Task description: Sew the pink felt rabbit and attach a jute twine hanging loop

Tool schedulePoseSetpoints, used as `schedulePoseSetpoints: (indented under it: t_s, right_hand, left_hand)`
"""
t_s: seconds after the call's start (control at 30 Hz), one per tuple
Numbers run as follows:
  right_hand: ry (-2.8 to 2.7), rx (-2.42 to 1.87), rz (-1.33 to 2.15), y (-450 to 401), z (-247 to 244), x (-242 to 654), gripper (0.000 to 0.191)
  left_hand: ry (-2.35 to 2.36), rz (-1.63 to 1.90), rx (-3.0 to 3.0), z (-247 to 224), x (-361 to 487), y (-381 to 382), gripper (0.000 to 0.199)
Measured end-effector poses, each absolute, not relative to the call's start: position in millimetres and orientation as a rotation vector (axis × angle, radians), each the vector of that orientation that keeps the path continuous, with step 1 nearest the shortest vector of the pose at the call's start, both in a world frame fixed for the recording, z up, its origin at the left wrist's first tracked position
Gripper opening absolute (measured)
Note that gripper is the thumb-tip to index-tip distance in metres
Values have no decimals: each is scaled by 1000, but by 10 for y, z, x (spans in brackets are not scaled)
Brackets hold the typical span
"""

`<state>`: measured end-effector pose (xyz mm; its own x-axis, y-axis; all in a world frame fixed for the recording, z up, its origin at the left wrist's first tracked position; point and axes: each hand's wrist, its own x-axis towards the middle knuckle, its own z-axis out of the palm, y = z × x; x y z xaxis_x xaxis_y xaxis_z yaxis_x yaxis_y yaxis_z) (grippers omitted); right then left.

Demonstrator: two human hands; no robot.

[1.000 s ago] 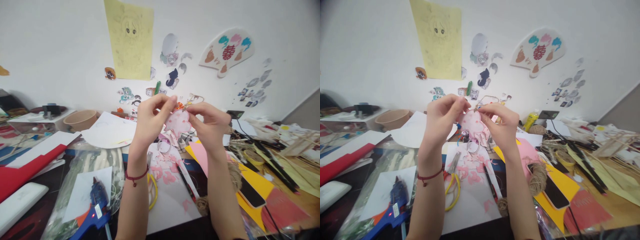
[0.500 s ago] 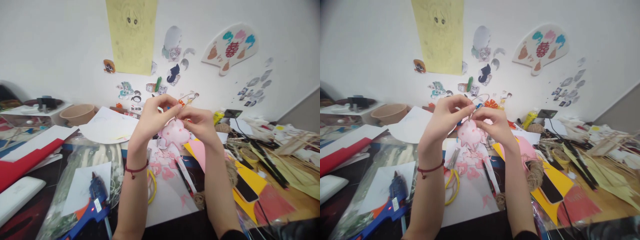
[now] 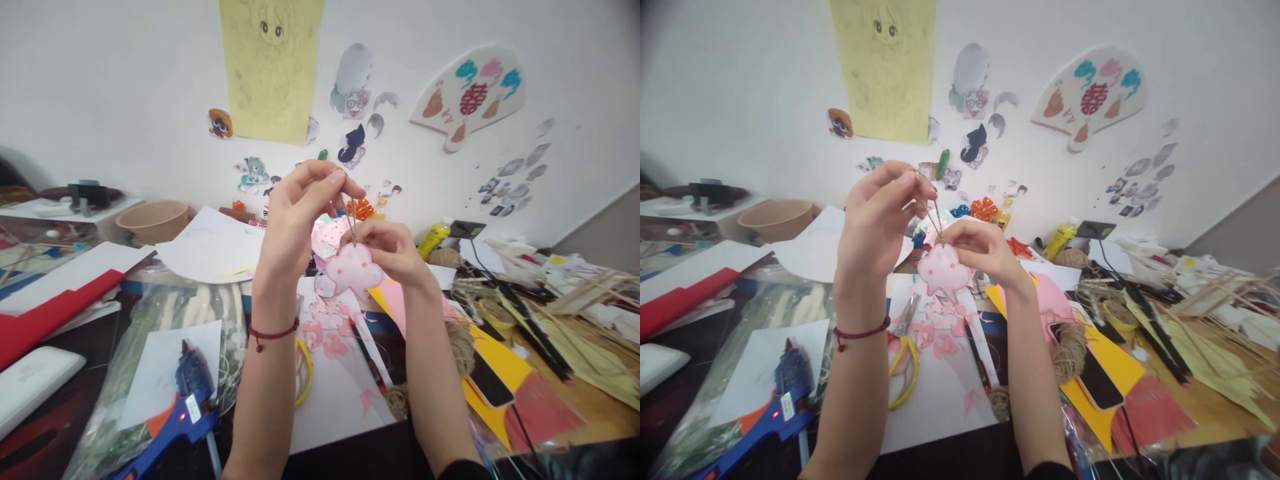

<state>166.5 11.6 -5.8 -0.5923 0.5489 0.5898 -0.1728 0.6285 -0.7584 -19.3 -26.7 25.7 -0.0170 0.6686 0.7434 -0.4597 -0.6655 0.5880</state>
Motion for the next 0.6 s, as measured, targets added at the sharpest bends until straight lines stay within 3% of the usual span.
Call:
schedulePoseSetpoints:
  t_s: [0.6]
  right_hand:
    - [-1890, -135, 831, -77, 0, 1611, 12]
  left_hand:
    - [64, 1946, 1334, 317, 95, -384, 20]
